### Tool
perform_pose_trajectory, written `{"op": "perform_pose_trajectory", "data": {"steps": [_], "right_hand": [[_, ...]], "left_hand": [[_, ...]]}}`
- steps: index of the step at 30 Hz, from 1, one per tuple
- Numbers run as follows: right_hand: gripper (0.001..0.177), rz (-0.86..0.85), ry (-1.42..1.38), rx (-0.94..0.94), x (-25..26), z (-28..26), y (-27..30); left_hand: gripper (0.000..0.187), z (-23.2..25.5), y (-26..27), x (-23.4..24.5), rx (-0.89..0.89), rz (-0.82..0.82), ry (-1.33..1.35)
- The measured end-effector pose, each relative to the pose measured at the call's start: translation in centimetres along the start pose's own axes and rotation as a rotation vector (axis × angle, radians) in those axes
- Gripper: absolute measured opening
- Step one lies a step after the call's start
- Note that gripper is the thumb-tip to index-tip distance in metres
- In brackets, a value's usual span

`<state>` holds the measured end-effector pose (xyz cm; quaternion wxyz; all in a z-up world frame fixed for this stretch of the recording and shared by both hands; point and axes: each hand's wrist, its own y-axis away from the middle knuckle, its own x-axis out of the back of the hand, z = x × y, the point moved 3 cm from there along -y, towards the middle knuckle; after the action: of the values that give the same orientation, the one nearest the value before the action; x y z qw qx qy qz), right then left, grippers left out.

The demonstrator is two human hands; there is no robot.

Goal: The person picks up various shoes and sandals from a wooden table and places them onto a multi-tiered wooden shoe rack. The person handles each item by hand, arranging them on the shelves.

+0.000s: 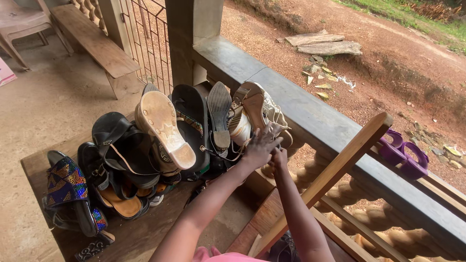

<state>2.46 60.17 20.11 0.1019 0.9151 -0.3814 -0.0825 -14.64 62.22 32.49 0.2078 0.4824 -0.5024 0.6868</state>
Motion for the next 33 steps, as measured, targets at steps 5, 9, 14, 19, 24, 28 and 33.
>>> {"op": "perform_pose_trajectory", "data": {"steps": [5,9,14,19,24,28,33], "right_hand": [[0.034,0.037,-0.067,0.018,0.0,-2.0,-1.4],[0.038,0.047,0.052,0.106,0.4,-4.3,-1.9],[0.045,0.04,0.087,0.309,-0.2,-8.0,-1.2],[0.047,0.229,0.614,0.525,-1.0,-13.7,-0.2],[0.057,0.258,0.822,0.643,-2.8,-19.5,1.8],[0.065,0.266,0.91,0.895,-5.1,-23.0,3.9],[0.066,0.311,0.93,1.143,-5.8,-22.6,6.0]], "left_hand": [[0.082,-2.4,-0.1,-0.8,0.102,-0.049,-0.191],[0.089,-2.1,-1.2,-1.0,0.187,-0.066,-0.05],[0.084,-3.2,-3.7,-1.3,0.228,0.152,0.082],[0.067,-3.6,-2.3,-0.9,0.167,0.451,0.035],[0.069,-3.5,-2.5,-0.6,0.225,0.443,0.026],[0.077,-3.8,-3.4,-1.8,0.296,0.332,0.044],[0.077,-3.5,-3.7,-4.8,0.295,0.208,-0.094]]}}
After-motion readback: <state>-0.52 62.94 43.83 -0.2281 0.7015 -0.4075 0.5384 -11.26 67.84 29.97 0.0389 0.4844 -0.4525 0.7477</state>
